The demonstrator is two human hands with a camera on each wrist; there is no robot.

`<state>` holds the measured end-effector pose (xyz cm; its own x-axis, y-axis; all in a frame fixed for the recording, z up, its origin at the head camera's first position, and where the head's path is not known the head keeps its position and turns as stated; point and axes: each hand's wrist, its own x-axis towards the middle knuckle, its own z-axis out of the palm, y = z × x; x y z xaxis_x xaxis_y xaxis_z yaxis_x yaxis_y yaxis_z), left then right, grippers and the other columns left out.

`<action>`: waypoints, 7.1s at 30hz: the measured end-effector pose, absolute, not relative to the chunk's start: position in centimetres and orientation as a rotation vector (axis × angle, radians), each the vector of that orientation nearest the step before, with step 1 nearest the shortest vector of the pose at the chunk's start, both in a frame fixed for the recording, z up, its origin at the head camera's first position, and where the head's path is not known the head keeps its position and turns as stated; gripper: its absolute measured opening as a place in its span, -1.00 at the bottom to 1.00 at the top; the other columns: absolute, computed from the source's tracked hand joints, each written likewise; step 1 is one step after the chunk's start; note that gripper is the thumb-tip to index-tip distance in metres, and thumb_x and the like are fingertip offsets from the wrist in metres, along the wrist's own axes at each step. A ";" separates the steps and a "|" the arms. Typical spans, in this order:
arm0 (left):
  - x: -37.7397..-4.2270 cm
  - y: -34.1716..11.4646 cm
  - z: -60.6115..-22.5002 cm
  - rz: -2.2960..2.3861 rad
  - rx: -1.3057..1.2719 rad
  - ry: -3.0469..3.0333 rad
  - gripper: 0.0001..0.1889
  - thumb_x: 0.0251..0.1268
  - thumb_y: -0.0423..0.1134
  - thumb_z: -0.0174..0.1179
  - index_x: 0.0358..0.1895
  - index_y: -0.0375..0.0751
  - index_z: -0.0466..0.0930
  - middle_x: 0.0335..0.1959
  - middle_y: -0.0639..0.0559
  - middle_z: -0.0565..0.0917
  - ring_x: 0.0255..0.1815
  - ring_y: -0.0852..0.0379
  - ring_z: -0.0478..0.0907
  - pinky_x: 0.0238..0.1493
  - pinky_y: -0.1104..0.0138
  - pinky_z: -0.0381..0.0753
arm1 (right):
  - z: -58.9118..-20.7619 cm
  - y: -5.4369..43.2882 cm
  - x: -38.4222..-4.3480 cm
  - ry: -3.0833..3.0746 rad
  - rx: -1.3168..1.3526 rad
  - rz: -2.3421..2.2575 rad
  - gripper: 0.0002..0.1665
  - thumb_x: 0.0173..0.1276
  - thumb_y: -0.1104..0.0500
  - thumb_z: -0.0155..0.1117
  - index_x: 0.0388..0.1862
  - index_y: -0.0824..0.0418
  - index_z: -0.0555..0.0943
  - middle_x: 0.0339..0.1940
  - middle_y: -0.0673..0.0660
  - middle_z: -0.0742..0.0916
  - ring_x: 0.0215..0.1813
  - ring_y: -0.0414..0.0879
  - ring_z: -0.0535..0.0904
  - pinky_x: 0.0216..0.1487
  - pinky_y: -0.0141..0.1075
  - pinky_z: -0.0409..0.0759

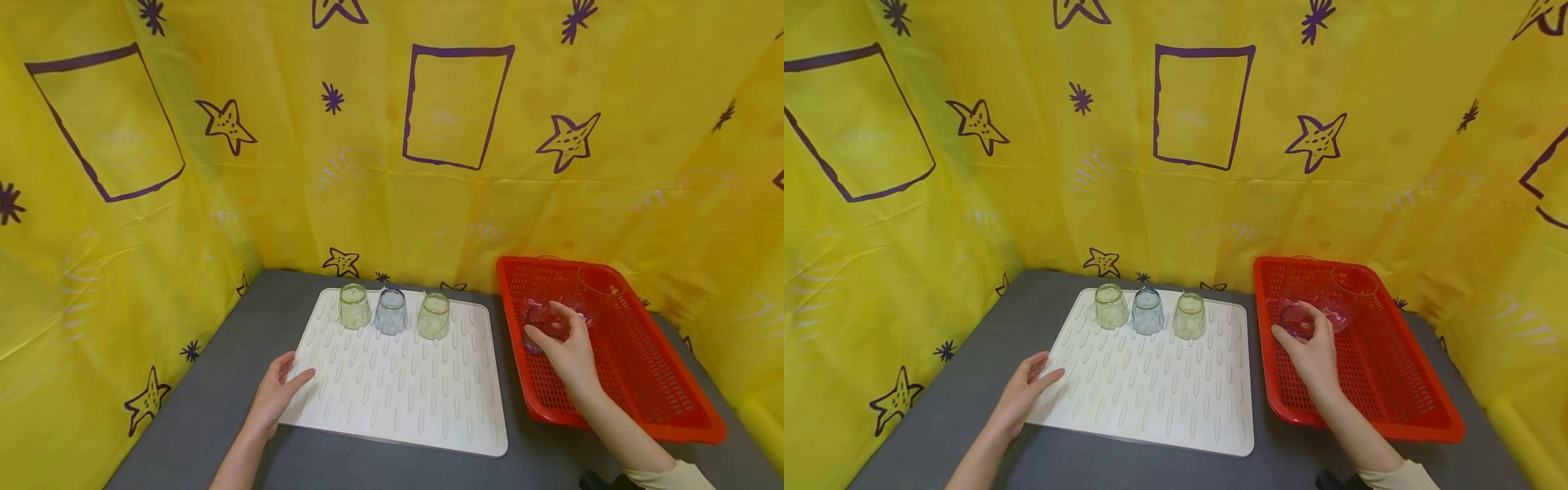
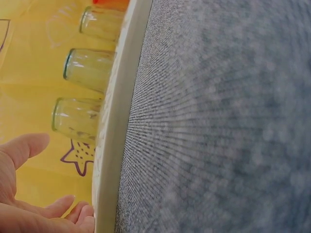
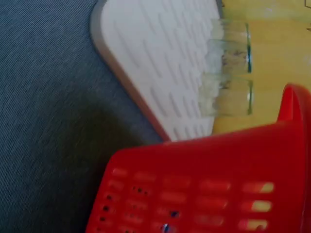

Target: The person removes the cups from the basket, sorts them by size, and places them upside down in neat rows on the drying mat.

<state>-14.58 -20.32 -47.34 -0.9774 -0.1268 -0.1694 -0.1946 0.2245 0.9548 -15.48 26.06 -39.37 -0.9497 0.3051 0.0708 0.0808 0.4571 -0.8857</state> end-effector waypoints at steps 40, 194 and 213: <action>-14.7 -20.4 -47.7 1.895 -0.337 2.418 -0.21 0.29 -0.22 0.29 0.44 -0.47 0.05 0.45 -0.43 0.11 0.50 -0.28 -0.03 0.45 -0.03 0.01 | -42.9 31.5 -18.9 -2.781 -0.374 1.749 -0.07 0.36 0.06 0.29 0.43 0.49 0.01 0.34 0.54 0.31 0.16 0.21 0.43 0.02 -0.06 0.62; -12.7 -7.1 -43.3 1.907 0.529 2.297 -0.28 0.00 -0.17 0.50 0.28 -0.15 0.42 0.15 -0.11 0.56 0.20 -0.13 0.47 0.08 0.12 0.56 | -43.4 13.1 -12.1 -2.645 0.507 1.762 -0.16 -0.01 0.09 0.62 0.27 0.07 0.45 0.09 0.15 0.52 0.08 0.03 0.41 -0.12 -0.27 0.62; -12.9 -7.1 -43.4 2.397 0.190 1.555 -0.37 0.33 -0.30 0.14 0.42 -0.37 0.16 0.33 -0.26 0.35 0.14 0.08 0.50 0.04 0.30 0.58 | -43.3 13.3 -12.3 -2.388 0.388 2.179 -0.15 0.11 0.27 0.51 0.37 0.09 0.36 0.31 0.23 0.44 0.24 0.13 0.35 0.07 -0.22 0.56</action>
